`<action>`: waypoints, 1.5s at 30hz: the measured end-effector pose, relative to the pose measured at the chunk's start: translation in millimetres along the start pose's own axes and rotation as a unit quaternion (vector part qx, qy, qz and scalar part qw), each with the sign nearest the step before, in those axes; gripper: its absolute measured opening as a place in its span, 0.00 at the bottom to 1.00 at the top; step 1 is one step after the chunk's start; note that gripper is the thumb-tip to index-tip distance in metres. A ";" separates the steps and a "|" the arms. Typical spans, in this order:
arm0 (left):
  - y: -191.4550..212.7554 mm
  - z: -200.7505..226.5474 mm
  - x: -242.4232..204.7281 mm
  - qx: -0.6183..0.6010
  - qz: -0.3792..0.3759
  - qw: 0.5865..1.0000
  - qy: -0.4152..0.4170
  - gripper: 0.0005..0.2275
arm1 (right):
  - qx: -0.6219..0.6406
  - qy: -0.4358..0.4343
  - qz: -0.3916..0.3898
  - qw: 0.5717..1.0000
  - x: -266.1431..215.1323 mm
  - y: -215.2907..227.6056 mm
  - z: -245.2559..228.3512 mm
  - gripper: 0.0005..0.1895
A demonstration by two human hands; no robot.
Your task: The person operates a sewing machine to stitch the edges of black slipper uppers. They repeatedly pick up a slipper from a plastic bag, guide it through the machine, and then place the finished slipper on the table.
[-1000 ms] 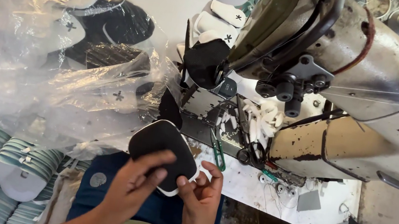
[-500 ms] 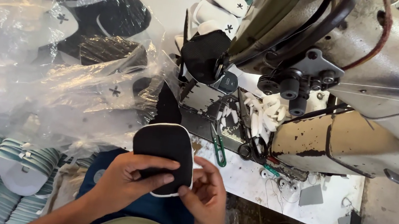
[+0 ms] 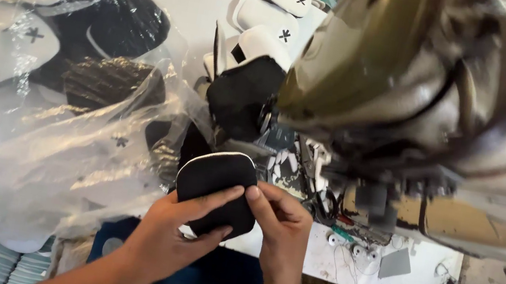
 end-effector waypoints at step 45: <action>82.4 2.6 154.6 -0.101 -0.185 0.959 0.191 0.33 | 0.104 0.087 0.079 0.988 55.0 -38.8 -9.3 0.21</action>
Point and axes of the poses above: each hand's wrist, its own x-axis towards the middle knuckle, its own y-axis out of the back of the hand, z = x × y, the point moved 1 cm from there along x, towards the middle knuckle, and after that the axes turned 4 degrees about -y, right-handed, at the moved point
